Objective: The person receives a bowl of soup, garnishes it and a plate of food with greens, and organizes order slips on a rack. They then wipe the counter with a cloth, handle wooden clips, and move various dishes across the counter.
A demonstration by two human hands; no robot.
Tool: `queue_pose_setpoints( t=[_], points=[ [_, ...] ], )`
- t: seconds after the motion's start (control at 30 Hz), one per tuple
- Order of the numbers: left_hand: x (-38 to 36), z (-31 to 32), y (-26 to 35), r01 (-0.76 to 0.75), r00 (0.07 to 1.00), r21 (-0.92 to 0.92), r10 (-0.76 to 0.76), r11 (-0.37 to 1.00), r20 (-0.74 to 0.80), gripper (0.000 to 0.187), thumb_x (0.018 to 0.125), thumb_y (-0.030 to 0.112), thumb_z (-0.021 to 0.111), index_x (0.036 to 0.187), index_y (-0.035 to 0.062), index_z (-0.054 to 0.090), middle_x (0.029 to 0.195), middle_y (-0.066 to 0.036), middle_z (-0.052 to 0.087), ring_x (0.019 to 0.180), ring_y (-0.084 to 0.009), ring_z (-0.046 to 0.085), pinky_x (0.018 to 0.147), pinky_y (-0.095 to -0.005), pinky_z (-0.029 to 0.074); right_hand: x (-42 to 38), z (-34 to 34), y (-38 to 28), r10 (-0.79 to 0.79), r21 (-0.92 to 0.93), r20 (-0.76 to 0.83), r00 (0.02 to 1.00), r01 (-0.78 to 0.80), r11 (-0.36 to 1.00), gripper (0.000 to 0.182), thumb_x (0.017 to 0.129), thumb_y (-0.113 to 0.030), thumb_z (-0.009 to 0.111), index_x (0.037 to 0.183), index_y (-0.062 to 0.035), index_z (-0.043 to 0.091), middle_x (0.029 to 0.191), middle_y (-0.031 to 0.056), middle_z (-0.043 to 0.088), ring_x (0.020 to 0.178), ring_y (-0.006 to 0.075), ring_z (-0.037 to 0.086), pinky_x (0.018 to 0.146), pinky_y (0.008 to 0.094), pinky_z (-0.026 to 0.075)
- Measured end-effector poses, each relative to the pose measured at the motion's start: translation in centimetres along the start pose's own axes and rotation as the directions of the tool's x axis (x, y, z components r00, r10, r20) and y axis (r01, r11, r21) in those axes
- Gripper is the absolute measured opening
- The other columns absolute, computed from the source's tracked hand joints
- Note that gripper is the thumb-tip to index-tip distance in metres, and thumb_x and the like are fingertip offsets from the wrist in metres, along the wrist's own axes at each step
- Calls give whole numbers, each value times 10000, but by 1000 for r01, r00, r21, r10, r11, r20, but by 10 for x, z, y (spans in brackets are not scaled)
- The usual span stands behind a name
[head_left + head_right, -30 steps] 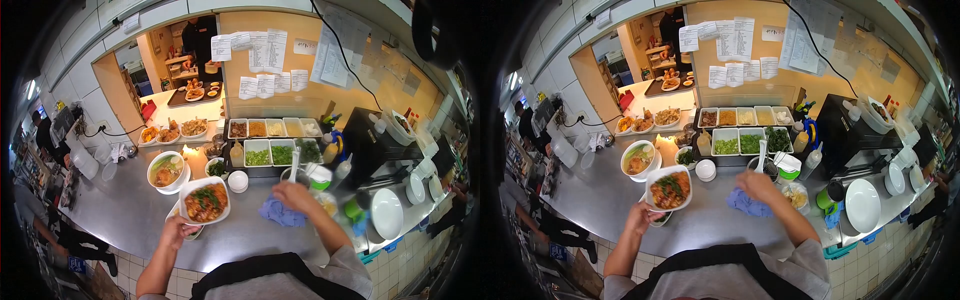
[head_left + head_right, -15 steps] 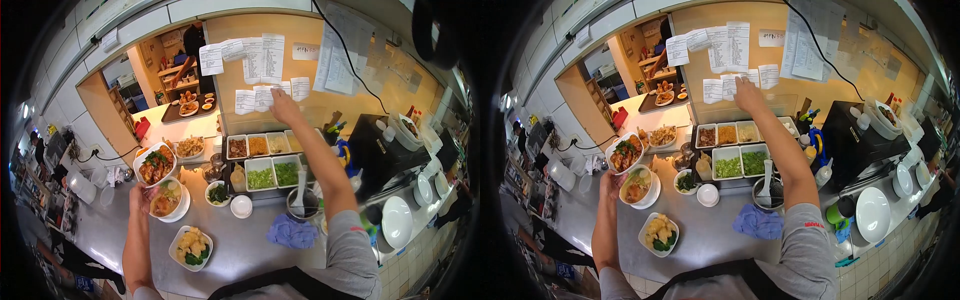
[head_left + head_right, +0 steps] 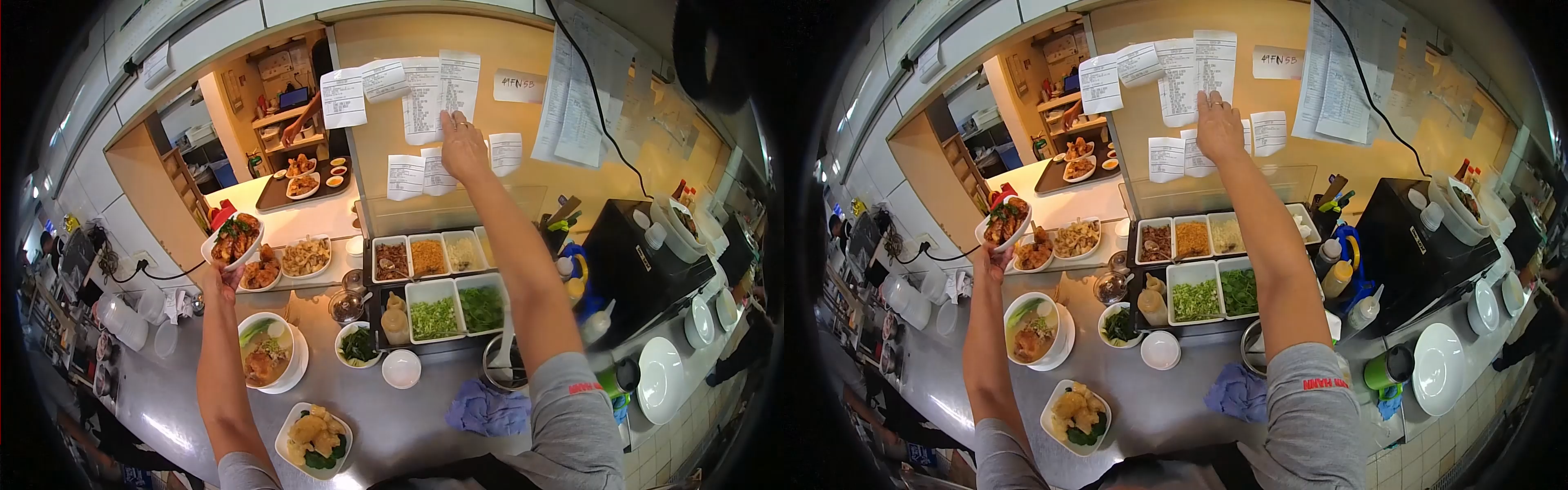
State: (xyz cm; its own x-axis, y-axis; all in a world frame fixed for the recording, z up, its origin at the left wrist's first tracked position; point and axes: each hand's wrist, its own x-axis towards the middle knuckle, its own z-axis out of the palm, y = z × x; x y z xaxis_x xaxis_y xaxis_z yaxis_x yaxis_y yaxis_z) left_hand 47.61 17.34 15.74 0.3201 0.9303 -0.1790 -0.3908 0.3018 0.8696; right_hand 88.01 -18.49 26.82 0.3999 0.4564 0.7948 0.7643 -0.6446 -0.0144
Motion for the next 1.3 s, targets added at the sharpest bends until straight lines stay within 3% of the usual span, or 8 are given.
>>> queue_pose_setpoints(
  t=[0.5,0.7,0.87,0.97,1.1,1.17,1.27,1.3],
  points=[
    [41,27,-10,-38,999,-39,37,999,-32,194,755,75,499,883,-69,473,832,-231,593,658,-318,661,569,-338,620,1,13,-2,-28,-83,-61,998,23,996,558,797,-23,525,1343,1,415,1332,199,448,1117,327,517,886,424,424],
    [48,47,-17,-79,993,-54,74,995,-90,202,755,75,499,878,-81,461,859,-265,572,677,-322,655,560,-336,620,-2,1,-10,-36,-154,60,998,45,987,560,792,-48,547,1340,-122,464,1303,249,447,1108,330,525,926,424,420],
    [58,67,-23,-41,997,-69,36,997,-67,259,766,78,501,959,-90,460,903,-262,564,697,-338,643,566,-350,617,-2,15,20,-102,176,-15,995,103,979,569,759,-46,588,1308,-167,499,1352,307,389,1177,405,488,974,452,415],
    [57,70,-27,-114,993,-92,115,989,1,316,797,99,508,1050,-83,457,958,-248,561,736,-352,639,584,-360,613,-24,-52,-3,-127,280,184,975,72,957,513,785,-89,621,1282,-116,498,1374,248,405,1223,409,449,1021,425,388],
    [35,93,-22,-91,992,-76,84,993,-89,325,796,78,515,1066,-95,460,992,-256,548,779,-356,634,609,-387,615,-94,-134,-23,-365,440,432,825,161,884,474,822,-106,616,1281,-113,497,1321,180,490,1222,357,470,1016,408,393],
    [43,97,-24,-52,990,-78,41,996,-138,326,788,59,507,1068,-102,462,988,-259,548,766,-354,632,615,-387,616,-126,-187,-43,-422,534,691,587,-21,845,424,828,-171,643,1235,-120,536,1271,118,548,1142,324,542,969,390,437],
    [40,103,-26,-43,990,-78,32,996,-134,331,784,48,495,1077,-105,467,977,-251,559,755,-348,635,600,-376,611,-183,-225,-50,-580,628,770,266,-155,762,406,835,-233,662,1218,-146,557,1200,105,590,1056,298,589,859,380,498],
    [41,106,-28,-50,990,-72,40,996,-136,335,783,46,494,1081,-105,468,973,-248,563,752,-346,636,593,-373,609,-209,-226,-46,-634,681,728,259,-171,712,406,839,-232,653,1223,-152,550,1172,105,601,1008,307,607,828,400,509]
  ],
)
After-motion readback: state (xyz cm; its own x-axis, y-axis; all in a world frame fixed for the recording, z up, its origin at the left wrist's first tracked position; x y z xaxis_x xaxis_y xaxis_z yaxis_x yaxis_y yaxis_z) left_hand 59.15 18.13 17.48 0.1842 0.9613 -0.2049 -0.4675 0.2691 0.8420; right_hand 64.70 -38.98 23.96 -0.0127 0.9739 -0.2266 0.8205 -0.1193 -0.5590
